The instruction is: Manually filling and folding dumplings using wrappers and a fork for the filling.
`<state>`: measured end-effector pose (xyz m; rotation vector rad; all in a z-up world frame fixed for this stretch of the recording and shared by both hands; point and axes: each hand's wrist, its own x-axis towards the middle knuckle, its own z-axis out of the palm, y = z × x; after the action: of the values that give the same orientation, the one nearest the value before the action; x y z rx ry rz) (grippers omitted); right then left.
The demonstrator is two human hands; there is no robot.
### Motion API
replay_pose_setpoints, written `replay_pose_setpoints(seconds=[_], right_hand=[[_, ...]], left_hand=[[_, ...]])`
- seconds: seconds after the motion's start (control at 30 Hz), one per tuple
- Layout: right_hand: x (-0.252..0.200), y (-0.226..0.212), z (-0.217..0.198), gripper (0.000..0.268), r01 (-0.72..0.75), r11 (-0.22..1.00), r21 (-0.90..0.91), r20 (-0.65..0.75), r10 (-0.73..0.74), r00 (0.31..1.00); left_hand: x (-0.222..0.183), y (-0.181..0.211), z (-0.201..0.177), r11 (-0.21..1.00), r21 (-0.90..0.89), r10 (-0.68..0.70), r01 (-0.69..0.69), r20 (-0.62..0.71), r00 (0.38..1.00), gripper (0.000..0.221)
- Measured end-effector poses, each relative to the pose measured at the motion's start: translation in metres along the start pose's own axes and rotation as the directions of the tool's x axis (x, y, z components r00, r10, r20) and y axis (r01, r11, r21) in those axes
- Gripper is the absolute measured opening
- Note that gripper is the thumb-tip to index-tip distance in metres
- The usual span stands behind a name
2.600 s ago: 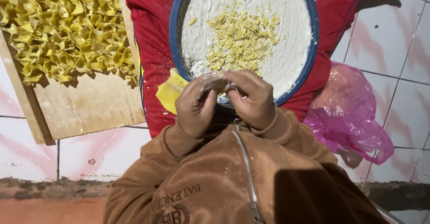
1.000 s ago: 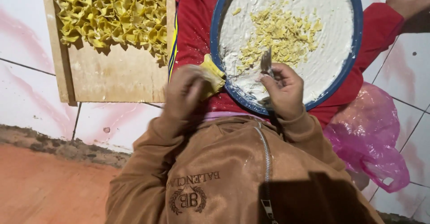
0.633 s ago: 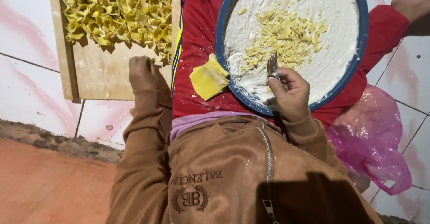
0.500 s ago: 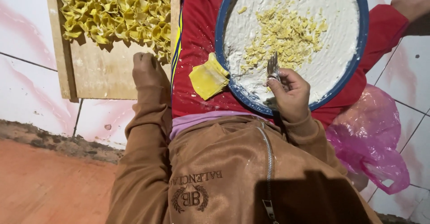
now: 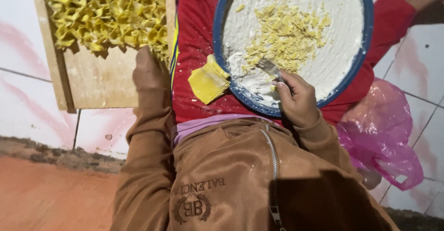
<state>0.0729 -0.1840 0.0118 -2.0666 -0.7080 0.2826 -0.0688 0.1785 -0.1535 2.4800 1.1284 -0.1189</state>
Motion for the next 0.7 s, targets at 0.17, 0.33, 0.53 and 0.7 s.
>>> replay_pose_setpoints(seconds=[0.17,0.33,0.53,0.7], right_hand=[[-0.034,0.035,-0.007,0.018,0.025,0.897,-0.441,0.049,-0.003,0.999],[-0.043,0.033,-0.002,0.011,0.047,0.709,-0.704,0.034,-0.032,0.999],[-0.051,0.050,0.013,0.013,0.076,0.650,-0.756,0.097,-0.004,0.995],[-0.050,0.036,-0.004,0.012,-0.002,0.740,-0.673,0.209,0.192,0.959]], left_hand=[[-0.033,0.038,-0.040,0.822,0.045,0.534,-0.568,-0.412,0.739,0.006],[-0.080,0.095,-0.085,0.409,-0.243,0.782,-0.880,-0.402,0.475,0.005],[-0.085,0.090,-0.072,0.419,-0.207,0.831,-0.884,-0.304,0.465,0.005],[-0.081,0.067,-0.040,0.452,-0.327,0.775,-0.830,-0.316,0.547,0.004]])
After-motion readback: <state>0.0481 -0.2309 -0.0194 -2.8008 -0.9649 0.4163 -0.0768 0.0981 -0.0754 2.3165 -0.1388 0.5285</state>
